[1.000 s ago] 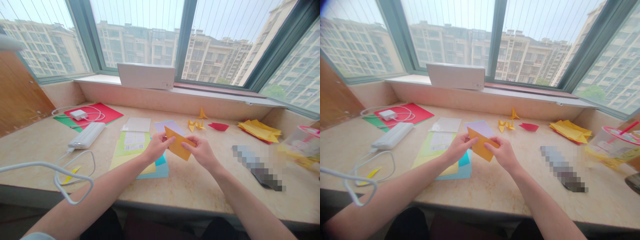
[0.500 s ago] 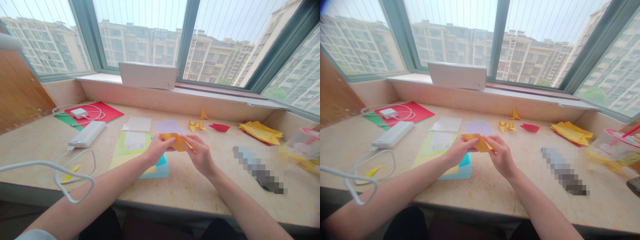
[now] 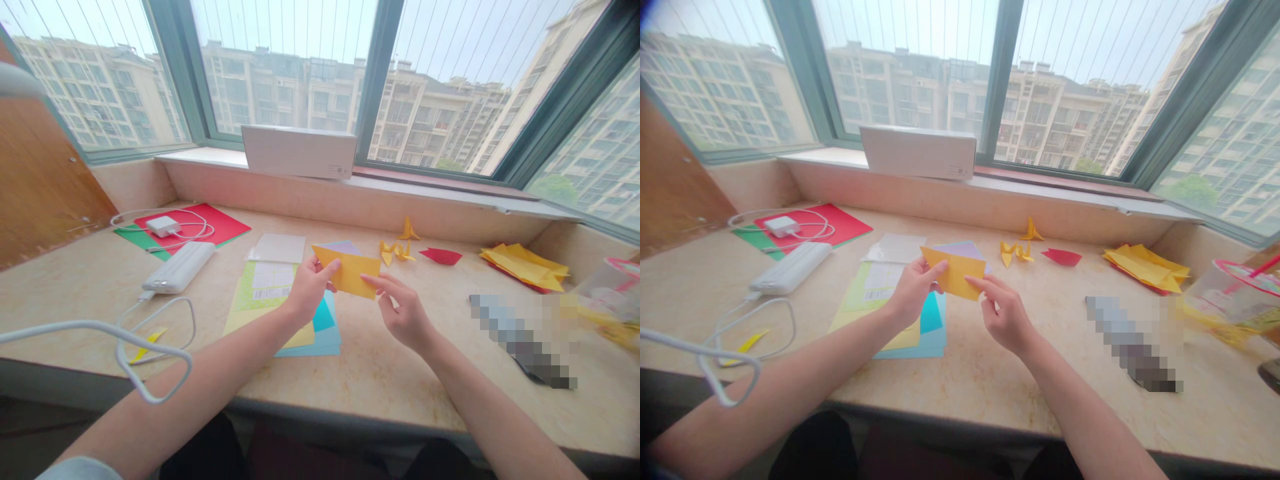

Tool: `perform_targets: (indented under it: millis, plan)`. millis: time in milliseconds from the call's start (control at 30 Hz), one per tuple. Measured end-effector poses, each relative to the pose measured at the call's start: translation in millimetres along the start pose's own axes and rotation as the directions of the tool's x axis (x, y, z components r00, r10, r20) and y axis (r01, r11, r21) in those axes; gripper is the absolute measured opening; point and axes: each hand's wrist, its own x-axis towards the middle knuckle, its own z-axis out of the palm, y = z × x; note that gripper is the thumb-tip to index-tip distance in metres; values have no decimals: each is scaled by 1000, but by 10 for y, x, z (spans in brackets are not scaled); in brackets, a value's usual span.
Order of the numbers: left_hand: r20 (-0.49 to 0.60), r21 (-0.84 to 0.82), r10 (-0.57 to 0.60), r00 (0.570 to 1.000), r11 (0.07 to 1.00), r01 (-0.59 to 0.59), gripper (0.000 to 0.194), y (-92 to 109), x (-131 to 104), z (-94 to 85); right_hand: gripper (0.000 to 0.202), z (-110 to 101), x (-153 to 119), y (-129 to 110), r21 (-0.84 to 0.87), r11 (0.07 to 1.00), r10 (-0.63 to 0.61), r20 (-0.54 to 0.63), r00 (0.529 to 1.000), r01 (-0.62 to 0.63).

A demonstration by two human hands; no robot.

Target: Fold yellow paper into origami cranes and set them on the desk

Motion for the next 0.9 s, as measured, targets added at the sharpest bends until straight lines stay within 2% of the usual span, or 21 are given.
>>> perform_targets:
  millis: [133,267,467,667,800,900]
  plan:
    - [36,-4,-2,999,1000,2,42,-1,-1,-4,38,21,13,23,13,998,-60,43,997,59]
    - [108,5,-40,993,999,40,41,-26,-10,2,29,29,24,29,20,998,-57,45,997,56]
    - [237,27,-34,971,999,28,42,-1,-46,27,24,12,39,30,8,999,-40,-24,999,41]
    - [329,97,-19,944,995,-14,34,-14,-56,35,9,-46,52,32,-151,988,-48,-118,992,30]
    - [442,116,-66,895,993,16,34,-59,-58,26,7,-60,59,12,-149,989,-36,-126,991,17]
    - [522,134,-113,845,990,50,36,-77,-73,25,7,-53,66,-19,-36,998,56,-93,994,-60]
